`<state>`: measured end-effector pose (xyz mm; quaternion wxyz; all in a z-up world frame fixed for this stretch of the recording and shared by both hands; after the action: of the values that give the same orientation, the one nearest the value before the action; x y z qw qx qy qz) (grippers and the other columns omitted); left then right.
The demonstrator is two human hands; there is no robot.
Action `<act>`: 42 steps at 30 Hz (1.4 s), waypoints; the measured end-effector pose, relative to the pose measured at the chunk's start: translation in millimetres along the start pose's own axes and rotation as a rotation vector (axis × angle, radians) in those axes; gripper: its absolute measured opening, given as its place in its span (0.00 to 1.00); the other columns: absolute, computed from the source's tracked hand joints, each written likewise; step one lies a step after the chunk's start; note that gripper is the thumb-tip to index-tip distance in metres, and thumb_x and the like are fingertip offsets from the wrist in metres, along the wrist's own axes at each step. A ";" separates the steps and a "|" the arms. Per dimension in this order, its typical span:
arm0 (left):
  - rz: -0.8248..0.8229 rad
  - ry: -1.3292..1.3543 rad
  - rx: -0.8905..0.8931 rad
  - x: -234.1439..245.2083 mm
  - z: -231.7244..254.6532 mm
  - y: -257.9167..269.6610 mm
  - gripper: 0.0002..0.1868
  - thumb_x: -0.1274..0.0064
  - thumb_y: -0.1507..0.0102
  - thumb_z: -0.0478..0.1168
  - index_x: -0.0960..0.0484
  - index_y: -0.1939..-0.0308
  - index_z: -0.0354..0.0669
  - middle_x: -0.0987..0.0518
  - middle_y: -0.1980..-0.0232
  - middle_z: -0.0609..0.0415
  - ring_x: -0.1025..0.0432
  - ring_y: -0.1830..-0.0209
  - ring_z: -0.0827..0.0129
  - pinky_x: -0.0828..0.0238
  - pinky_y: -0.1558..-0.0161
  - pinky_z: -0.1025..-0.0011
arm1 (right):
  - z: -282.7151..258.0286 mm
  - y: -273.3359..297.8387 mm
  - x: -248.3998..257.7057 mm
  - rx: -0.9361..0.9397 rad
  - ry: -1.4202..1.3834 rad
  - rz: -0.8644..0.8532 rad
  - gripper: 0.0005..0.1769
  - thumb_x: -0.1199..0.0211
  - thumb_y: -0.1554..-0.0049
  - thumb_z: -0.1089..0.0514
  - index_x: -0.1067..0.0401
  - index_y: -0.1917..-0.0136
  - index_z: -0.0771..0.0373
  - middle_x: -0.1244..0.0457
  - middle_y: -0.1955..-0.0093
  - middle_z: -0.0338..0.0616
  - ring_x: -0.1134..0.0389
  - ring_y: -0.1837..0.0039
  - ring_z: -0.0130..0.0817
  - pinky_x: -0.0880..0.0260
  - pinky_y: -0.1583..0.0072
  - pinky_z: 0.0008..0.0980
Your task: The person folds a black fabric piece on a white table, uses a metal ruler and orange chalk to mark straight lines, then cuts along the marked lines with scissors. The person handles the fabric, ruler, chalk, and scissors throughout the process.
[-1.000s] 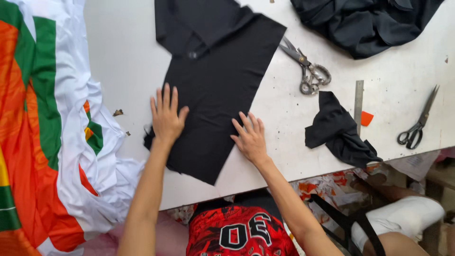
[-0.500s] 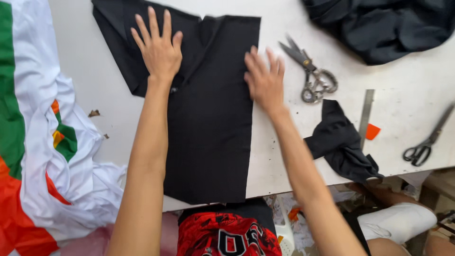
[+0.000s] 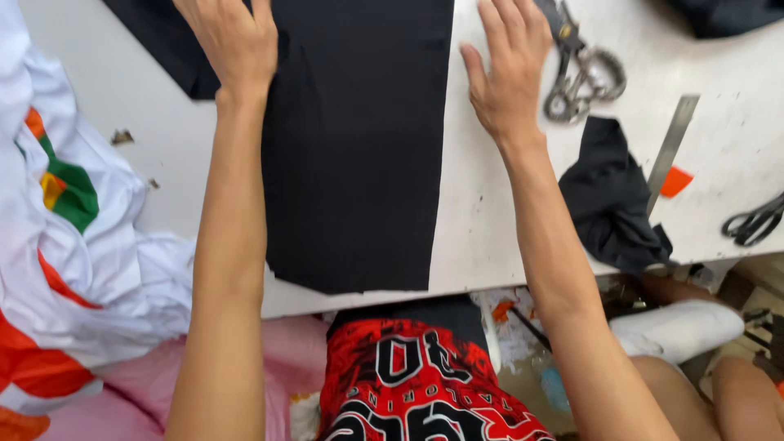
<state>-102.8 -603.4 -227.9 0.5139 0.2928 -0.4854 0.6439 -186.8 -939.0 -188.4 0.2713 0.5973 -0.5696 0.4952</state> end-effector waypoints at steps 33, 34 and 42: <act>-0.022 0.106 -0.418 152.6 13.6 406.1 0.09 0.43 0.32 0.46 0.14 0.51 0.52 0.22 0.58 0.59 0.28 0.52 0.64 0.29 0.44 0.60 | -185.9 361.7 11.1 0.255 0.016 0.196 0.06 0.40 0.35 0.60 0.24 0.52 0.61 0.35 0.55 0.47 0.35 0.58 0.45 0.35 0.56 0.38; -0.033 0.102 -0.425 149.3 10.6 405.9 0.06 0.42 0.33 0.45 0.14 0.54 0.52 0.23 0.58 0.60 0.28 0.52 0.65 0.29 0.44 0.60 | -186.2 363.3 5.5 0.262 0.049 0.186 0.06 0.40 0.35 0.60 0.24 0.52 0.61 0.35 0.55 0.47 0.35 0.58 0.44 0.35 0.56 0.37; -0.014 0.063 -0.524 160.5 36.8 396.1 0.07 0.50 0.29 0.40 0.19 0.59 0.45 0.23 0.57 0.55 0.27 0.52 0.63 0.29 0.43 0.62 | -181.4 362.5 -3.5 0.228 0.068 0.135 0.09 0.47 0.33 0.60 0.27 0.53 0.62 0.38 0.57 0.46 0.37 0.59 0.45 0.36 0.56 0.37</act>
<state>-530.2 -577.1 -202.6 0.5915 0.1331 -0.6173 0.5014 -581.6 -850.4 -212.9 0.1869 0.5676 -0.5387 0.5939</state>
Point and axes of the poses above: each hand's wrist, its own y-axis away from the middle knuckle, its own x-axis out of the back of the hand, z = x × y, the point moved 9 cm from there along -y, towards the middle knuckle
